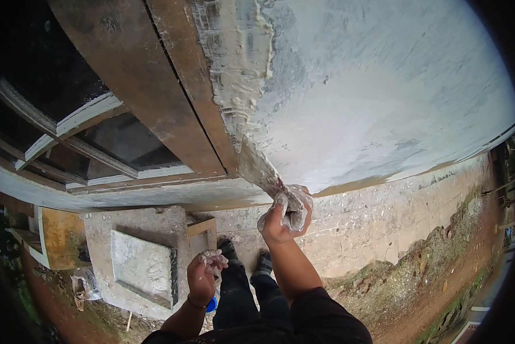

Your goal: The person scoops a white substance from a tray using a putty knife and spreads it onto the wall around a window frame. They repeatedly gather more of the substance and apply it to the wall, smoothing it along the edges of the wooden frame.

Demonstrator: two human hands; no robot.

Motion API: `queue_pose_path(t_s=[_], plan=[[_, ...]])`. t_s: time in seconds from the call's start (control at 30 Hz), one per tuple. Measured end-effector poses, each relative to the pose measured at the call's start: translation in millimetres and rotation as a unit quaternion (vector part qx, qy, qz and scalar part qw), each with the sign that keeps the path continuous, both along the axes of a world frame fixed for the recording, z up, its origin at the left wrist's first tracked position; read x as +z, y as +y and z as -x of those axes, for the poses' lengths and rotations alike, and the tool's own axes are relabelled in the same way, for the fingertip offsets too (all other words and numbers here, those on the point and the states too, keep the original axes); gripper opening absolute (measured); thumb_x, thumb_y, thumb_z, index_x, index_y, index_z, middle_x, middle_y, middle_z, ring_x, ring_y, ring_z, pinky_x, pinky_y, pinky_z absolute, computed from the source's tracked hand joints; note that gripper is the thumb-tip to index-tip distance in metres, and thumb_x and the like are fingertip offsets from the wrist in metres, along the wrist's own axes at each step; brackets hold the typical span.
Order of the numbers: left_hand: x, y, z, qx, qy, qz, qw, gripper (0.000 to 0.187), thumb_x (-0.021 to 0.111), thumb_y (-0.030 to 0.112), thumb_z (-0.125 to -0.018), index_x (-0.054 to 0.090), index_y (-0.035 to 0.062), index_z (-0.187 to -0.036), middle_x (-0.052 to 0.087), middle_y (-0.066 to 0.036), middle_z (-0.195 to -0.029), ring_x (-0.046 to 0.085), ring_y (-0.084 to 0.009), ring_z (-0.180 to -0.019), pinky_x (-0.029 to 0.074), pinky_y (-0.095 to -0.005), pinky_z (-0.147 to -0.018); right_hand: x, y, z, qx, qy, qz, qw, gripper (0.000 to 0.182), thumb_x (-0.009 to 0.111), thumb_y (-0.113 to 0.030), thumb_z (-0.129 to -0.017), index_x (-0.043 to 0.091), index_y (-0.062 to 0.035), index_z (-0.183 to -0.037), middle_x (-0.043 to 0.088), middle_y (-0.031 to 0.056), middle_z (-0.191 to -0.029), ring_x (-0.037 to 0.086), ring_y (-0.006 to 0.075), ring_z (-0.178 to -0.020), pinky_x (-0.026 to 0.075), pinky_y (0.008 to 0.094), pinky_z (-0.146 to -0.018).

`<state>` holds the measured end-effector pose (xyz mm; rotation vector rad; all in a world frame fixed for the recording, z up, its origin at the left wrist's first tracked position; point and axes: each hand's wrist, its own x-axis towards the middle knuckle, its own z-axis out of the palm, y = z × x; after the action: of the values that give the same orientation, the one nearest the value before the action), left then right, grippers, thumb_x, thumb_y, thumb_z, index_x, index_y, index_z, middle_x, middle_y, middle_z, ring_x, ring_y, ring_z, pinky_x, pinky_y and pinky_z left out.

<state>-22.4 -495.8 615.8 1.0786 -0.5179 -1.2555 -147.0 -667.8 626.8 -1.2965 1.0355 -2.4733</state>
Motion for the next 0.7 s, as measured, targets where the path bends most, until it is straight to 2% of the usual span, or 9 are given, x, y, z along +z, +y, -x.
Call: queue_pose_path(t_s=[0.07, 0.1, 0.13, 0.2, 0.37, 0.47, 0.67, 0.7], plan=[[-2, 0, 0, 0.002, 0.002, 0.005, 1.0, 0.037, 0.035, 0.023, -0.088, 0.053, -0.0084, -0.096, 0.057, -0.015, -0.079, 0.052, -0.0209, -0.071, 0.043, -0.0344, -0.07, 8, -7, 3, 0.066, 0.123, 0.053, 0.989, 0.038, 0.051, 0.004, -0.073, 0.039, 0.0109, -0.109, 0.048, 0.0211, -0.104, 0.051, 0.0265, -0.09, 0.043, 0.0356, -0.078], [-6, 0, 1, 0.001, 0.003, 0.005, 1.0, 0.037, 0.035, 0.023, -0.088, 0.053, -0.0084, -0.096, 0.057, -0.015, -0.079, 0.052, -0.0209, -0.071, 0.043, -0.0344, -0.07, 16, -8, 2, 0.047, 0.162, 0.024, 0.985, 0.035, 0.053, 0.001, -0.073, 0.042, 0.0106, -0.105, 0.049, 0.019, -0.102, 0.051, 0.025, -0.087, 0.043, 0.0336, -0.075], [-10, 2, 2, 0.003, 0.006, 0.008, 1.0, 0.037, 0.035, 0.023, -0.088, 0.053, -0.0083, -0.096, 0.057, -0.015, -0.078, 0.052, -0.021, -0.071, 0.043, -0.0341, -0.069, 18, -10, 0, 0.046, 0.163, 0.023, 0.985, 0.035, 0.053, 0.001, -0.073, 0.042, 0.0106, -0.105, 0.049, 0.019, -0.102, 0.051, 0.025, -0.087, 0.043, 0.0336, -0.075], [-12, 1, 3, 0.006, 0.008, 0.012, 1.0, 0.037, 0.035, 0.023, -0.088, 0.054, -0.0081, -0.096, 0.057, -0.015, -0.078, 0.053, -0.0211, -0.071, 0.043, -0.0337, -0.069, 18, -12, -8, 0.009, 0.047, -0.038, 0.998, 0.022, 0.054, -0.003, -0.071, 0.048, 0.0082, -0.089, 0.053, 0.0182, -0.083, 0.051, 0.028, -0.074, 0.04, 0.0378, -0.072], [-12, 0, 5, -0.002, -0.005, 0.007, 1.0, 0.037, 0.034, 0.023, -0.088, 0.054, -0.0076, -0.096, 0.058, -0.015, -0.079, 0.053, -0.0213, -0.071, 0.043, -0.0335, -0.069, 1, -3, -4, -0.016, -0.014, -0.014, 1.0, 0.026, 0.054, -0.004, -0.071, 0.047, 0.0086, -0.092, 0.051, 0.0195, -0.087, 0.049, 0.0279, -0.079, 0.04, 0.0372, -0.071], [-21, 3, 3, 0.002, 0.002, -0.001, 1.0, 0.037, 0.034, 0.023, -0.088, 0.054, -0.0076, -0.096, 0.058, -0.016, -0.079, 0.053, -0.0214, -0.071, 0.043, -0.0333, -0.069, -3, 1, 8, 0.08, -0.031, 0.0, 0.996, 0.028, 0.055, -0.006, -0.071, 0.046, 0.0075, -0.094, 0.051, 0.0193, -0.088, 0.049, 0.0282, -0.082, 0.04, 0.0379, -0.073], [-30, 1, 7, -0.017, -0.008, -0.014, 1.0, 0.037, 0.034, 0.022, -0.088, 0.054, -0.008, -0.096, 0.058, -0.016, -0.081, 0.054, -0.0216, -0.072, 0.043, -0.0333, -0.068, 0, -20, 7, 0.107, 0.033, -0.013, 0.994, 0.028, 0.054, -0.005, -0.071, 0.046, 0.0081, -0.094, 0.051, 0.0191, -0.089, 0.049, 0.0288, -0.084, 0.039, 0.0376, -0.076], [-29, 1, 9, -0.014, -0.011, -0.013, 1.0, 0.037, 0.034, 0.022, -0.088, 0.054, -0.008, -0.096, 0.058, -0.016, -0.081, 0.054, -0.0216, -0.072, 0.043, -0.0333, -0.068, -6, -23, 7, 0.07, 0.014, -0.028, 0.997, 0.027, 0.053, -0.004, -0.071, 0.046, 0.0083, -0.094, 0.051, 0.0191, -0.089, 0.049, 0.0284, -0.083, 0.04, 0.037, -0.075]])
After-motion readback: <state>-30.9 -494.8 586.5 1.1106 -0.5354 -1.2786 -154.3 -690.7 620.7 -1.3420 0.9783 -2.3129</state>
